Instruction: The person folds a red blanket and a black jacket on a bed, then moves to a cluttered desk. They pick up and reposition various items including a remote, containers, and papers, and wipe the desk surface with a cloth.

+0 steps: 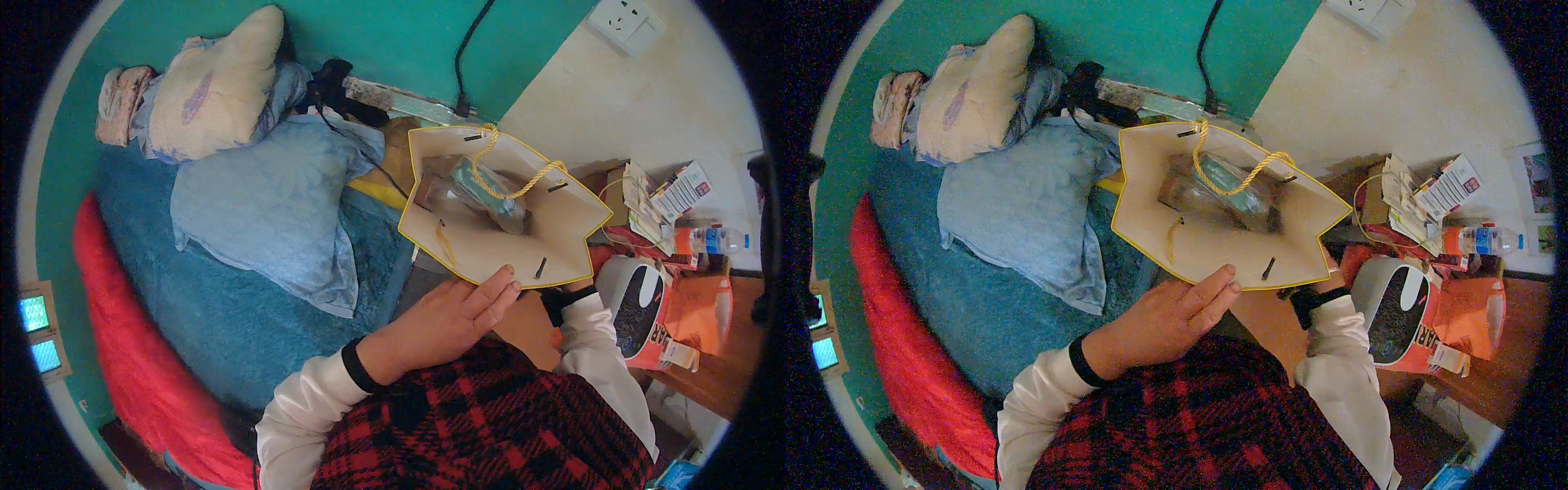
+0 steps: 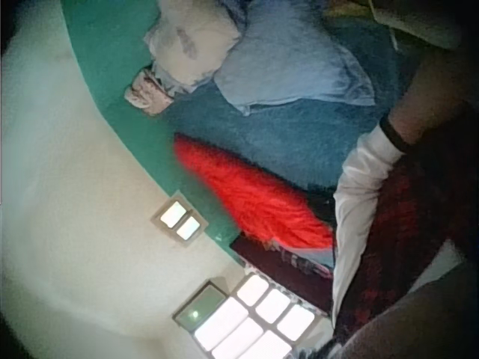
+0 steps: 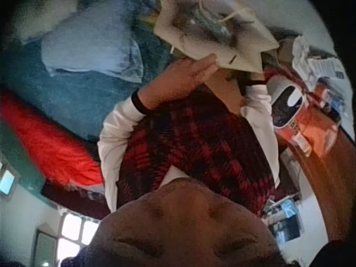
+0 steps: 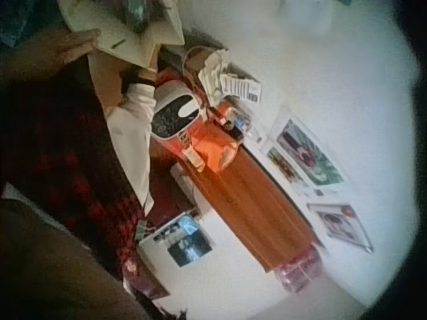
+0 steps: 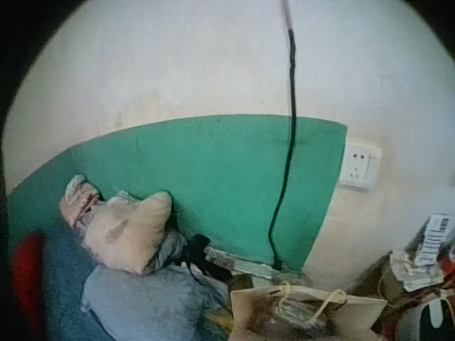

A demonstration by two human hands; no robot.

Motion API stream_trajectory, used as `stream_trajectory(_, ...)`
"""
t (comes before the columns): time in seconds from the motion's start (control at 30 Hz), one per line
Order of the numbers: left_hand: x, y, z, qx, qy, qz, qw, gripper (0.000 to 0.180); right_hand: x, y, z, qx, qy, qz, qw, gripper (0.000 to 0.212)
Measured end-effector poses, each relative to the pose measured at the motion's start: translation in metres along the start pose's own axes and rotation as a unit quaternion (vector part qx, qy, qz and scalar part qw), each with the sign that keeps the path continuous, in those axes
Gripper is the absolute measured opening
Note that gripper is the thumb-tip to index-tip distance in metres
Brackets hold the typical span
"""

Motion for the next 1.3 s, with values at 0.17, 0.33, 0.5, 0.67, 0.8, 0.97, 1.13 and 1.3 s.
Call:
stream_trajectory(0.17, -0.004, -0.001, -0.005, -0.012, -0.015, 0.007, 1.000, 0.046, 0.001, 0.002, -0.010, 0.010, 0.015, -0.004, 1.000, 0.073)
stream_trajectory(0.33, -0.004, -0.001, -0.006, -0.035, -0.015, -0.017, 0.999, 0.045, -0.001, 0.004, -0.013, 0.019, 0.022, -0.007, 1.000, 0.069)
stream_trajectory(0.5, 0.002, 0.001, -0.007, -0.037, -0.014, -0.004, 0.999, 0.044, -0.001, 0.005, -0.020, 0.029, 0.026, -0.006, 0.999, 0.065)
stream_trajectory(0.67, 0.005, 0.011, -0.010, -0.083, -0.036, -0.012, 0.996, 0.043, 0.003, 0.007, -0.032, 0.041, 0.037, -0.005, 0.998, 0.062)
stream_trajectory(0.8, 0.008, 0.012, -0.007, -0.060, -0.022, 0.008, 0.998, 0.043, 0.012, 0.010, -0.036, 0.044, 0.046, 0.006, 0.998, 0.059)
stream_trajectory(0.97, 0.008, 0.013, 0.001, -0.069, -0.048, 0.030, 0.996, 0.042, 0.028, 0.000, -0.030, 0.037, 0.062, 0.053, 0.996, 0.055)
stream_trajectory(1.13, 0.007, 0.015, 0.004, -0.054, -0.043, 0.037, 0.997, 0.041, 0.021, -0.066, -0.020, 0.123, 0.204, 0.268, 0.934, 0.051)
stream_trajectory(1.3, 0.007, 0.015, 0.004, -0.017, -0.033, 0.064, 0.997, 0.049, -0.096, -0.131, 0.000, 0.152, -0.022, 0.291, 0.944, 0.044)
Point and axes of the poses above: each hand's wrist, its own z-axis towards the middle knuckle, its own y-axis out of the palm, x = y × z, the point moved 6 cm from there along z, towards the middle knuckle, and after that the axes turned 2 degrees about x, right-handed, at the moved point
